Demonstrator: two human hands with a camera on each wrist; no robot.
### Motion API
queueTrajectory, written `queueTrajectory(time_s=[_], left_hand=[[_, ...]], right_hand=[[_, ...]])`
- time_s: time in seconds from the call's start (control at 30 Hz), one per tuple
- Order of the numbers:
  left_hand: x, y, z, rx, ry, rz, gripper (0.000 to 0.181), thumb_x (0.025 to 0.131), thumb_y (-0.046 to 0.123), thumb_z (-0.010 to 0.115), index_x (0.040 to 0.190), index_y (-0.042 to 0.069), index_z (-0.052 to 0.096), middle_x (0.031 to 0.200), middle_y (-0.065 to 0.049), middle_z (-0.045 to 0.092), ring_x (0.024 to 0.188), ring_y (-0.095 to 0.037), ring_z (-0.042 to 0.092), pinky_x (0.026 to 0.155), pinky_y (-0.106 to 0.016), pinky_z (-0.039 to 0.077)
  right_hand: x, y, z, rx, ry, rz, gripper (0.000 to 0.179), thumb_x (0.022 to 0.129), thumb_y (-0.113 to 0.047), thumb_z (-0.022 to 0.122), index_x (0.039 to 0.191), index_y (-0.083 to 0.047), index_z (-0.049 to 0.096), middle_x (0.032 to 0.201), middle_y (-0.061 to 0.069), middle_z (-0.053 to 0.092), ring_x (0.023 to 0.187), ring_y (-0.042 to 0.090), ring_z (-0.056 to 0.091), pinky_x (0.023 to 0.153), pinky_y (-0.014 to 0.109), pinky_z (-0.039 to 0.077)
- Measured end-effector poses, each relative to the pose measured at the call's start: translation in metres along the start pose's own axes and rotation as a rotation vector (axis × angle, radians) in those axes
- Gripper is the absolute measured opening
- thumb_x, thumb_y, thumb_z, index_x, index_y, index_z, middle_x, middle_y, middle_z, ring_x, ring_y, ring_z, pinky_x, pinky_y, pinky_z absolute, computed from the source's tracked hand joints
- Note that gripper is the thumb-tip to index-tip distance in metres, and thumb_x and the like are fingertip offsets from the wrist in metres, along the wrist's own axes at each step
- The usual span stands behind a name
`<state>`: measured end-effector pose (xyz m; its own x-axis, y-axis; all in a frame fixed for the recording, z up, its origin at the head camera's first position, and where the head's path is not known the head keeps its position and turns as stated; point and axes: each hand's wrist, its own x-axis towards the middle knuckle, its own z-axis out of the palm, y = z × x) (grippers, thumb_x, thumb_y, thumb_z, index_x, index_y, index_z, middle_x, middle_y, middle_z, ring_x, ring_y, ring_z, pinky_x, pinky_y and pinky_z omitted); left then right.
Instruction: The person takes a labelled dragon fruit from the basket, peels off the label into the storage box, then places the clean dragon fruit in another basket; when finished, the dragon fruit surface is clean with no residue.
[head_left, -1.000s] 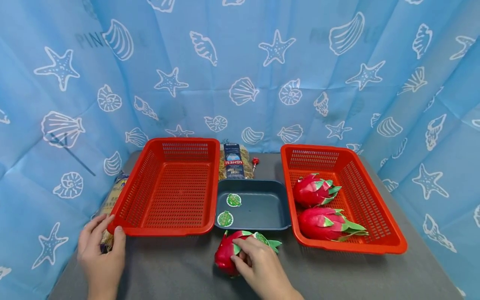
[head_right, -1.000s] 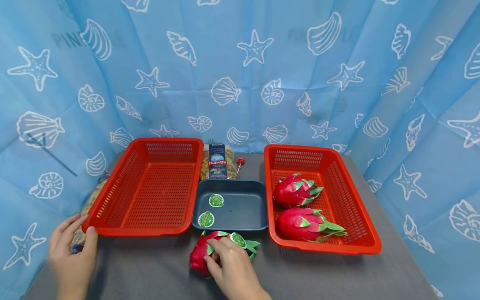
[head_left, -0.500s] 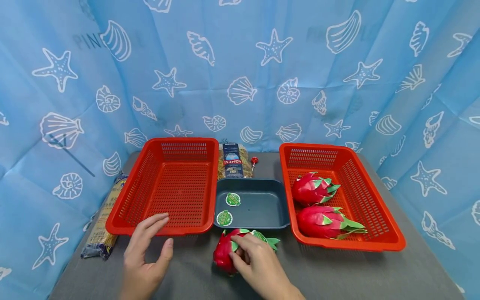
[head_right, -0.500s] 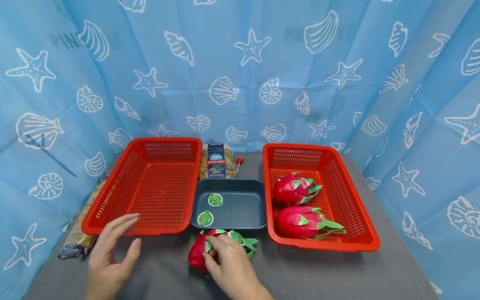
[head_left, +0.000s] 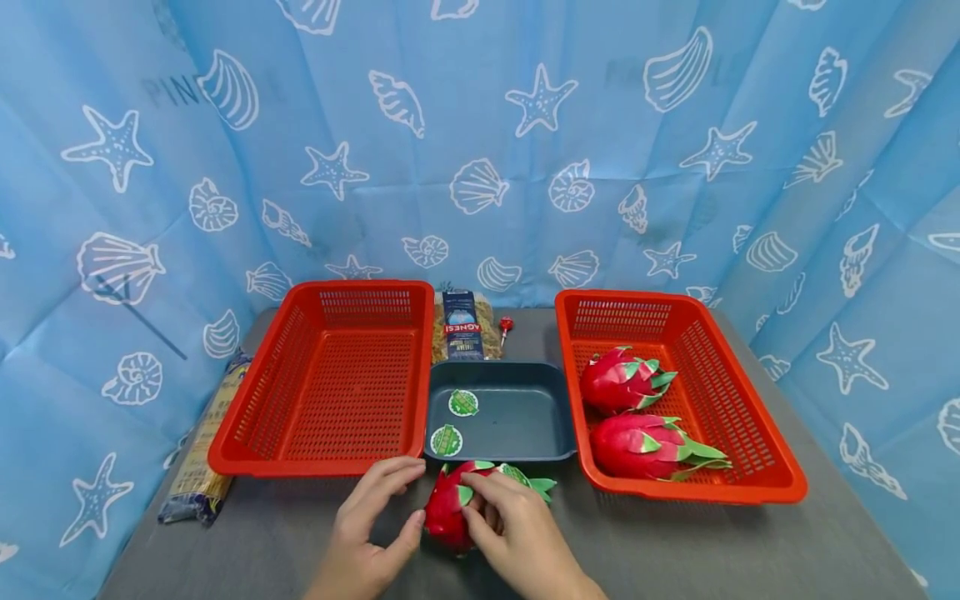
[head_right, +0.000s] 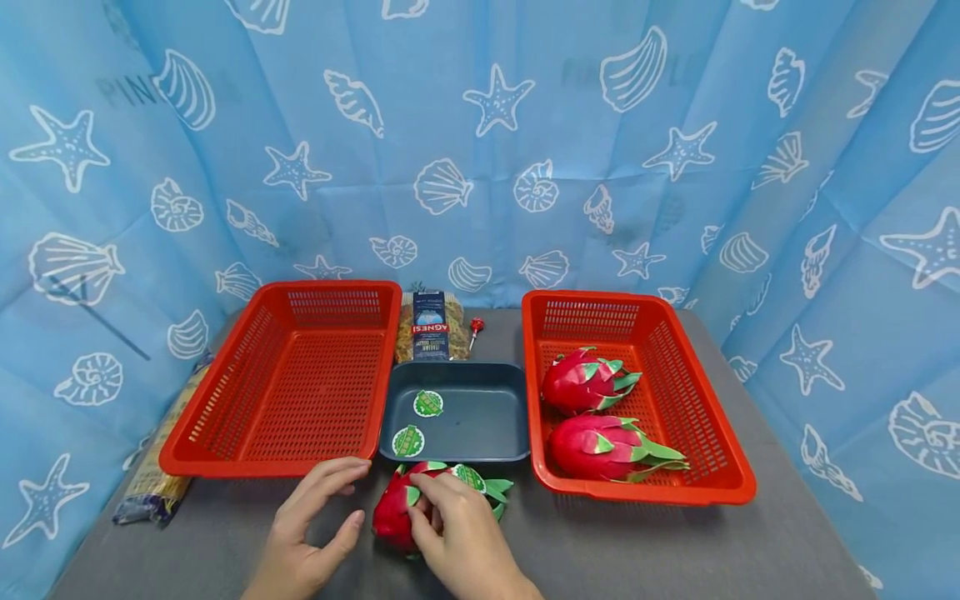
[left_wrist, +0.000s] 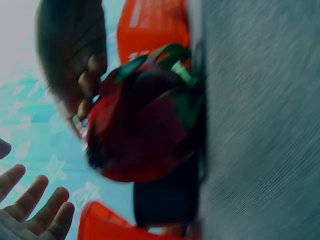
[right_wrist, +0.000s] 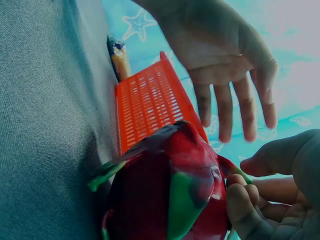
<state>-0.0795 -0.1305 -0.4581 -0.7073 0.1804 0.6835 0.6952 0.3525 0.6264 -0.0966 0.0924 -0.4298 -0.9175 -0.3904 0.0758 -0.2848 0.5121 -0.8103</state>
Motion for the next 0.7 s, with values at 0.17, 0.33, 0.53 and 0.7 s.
queueTrajectory(time_s=[0.17, 0.33, 0.53, 0.7], left_hand=[[-0.008, -0.003, 0.014, -0.026, -0.143, -0.110, 0.055, 0.085, 0.001, 0.079, 0.137, 0.009, 0.062, 0.132, -0.003, 0.060, 0.113, -0.021, 0.061, 0.087, -0.030, 0.057], [-0.011, -0.007, 0.025, 0.073, -0.208, -0.169, 0.054, 0.085, 0.011, 0.083, 0.135, 0.013, 0.064, 0.134, 0.003, 0.058, 0.118, -0.016, 0.058, 0.085, -0.031, 0.059], [-0.013, -0.016, 0.031, 0.161, -0.195, -0.146, 0.052, 0.085, 0.013, 0.084, 0.133, 0.014, 0.066, 0.134, 0.003, 0.059, 0.120, -0.017, 0.055, 0.088, -0.034, 0.058], [-0.014, -0.020, 0.033, 0.116, -0.181, -0.174, 0.047, 0.088, 0.013, 0.081, 0.132, 0.016, 0.065, 0.134, 0.003, 0.060, 0.121, -0.017, 0.054, 0.091, -0.036, 0.056]], right_hand=[[-0.001, 0.004, 0.001, 0.058, 0.007, -0.024, 0.045, 0.093, -0.006, 0.072, 0.136, -0.004, 0.062, 0.086, -0.011, 0.059, 0.067, 0.003, 0.054, 0.058, 0.021, 0.051], [-0.002, 0.006, 0.001, 0.077, 0.014, -0.026, 0.051, 0.092, -0.003, 0.070, 0.141, -0.004, 0.056, 0.088, -0.010, 0.060, 0.067, 0.003, 0.055, 0.060, 0.022, 0.053], [-0.004, 0.007, 0.002, 0.079, 0.031, -0.039, 0.052, 0.092, -0.001, 0.069, 0.142, -0.004, 0.055, 0.090, -0.009, 0.061, 0.068, 0.003, 0.055, 0.061, 0.022, 0.054], [-0.006, 0.006, 0.000, 0.075, 0.081, -0.001, 0.050, 0.093, -0.003, 0.071, 0.141, -0.003, 0.057, 0.093, -0.007, 0.059, 0.070, 0.005, 0.056, 0.063, 0.022, 0.056]])
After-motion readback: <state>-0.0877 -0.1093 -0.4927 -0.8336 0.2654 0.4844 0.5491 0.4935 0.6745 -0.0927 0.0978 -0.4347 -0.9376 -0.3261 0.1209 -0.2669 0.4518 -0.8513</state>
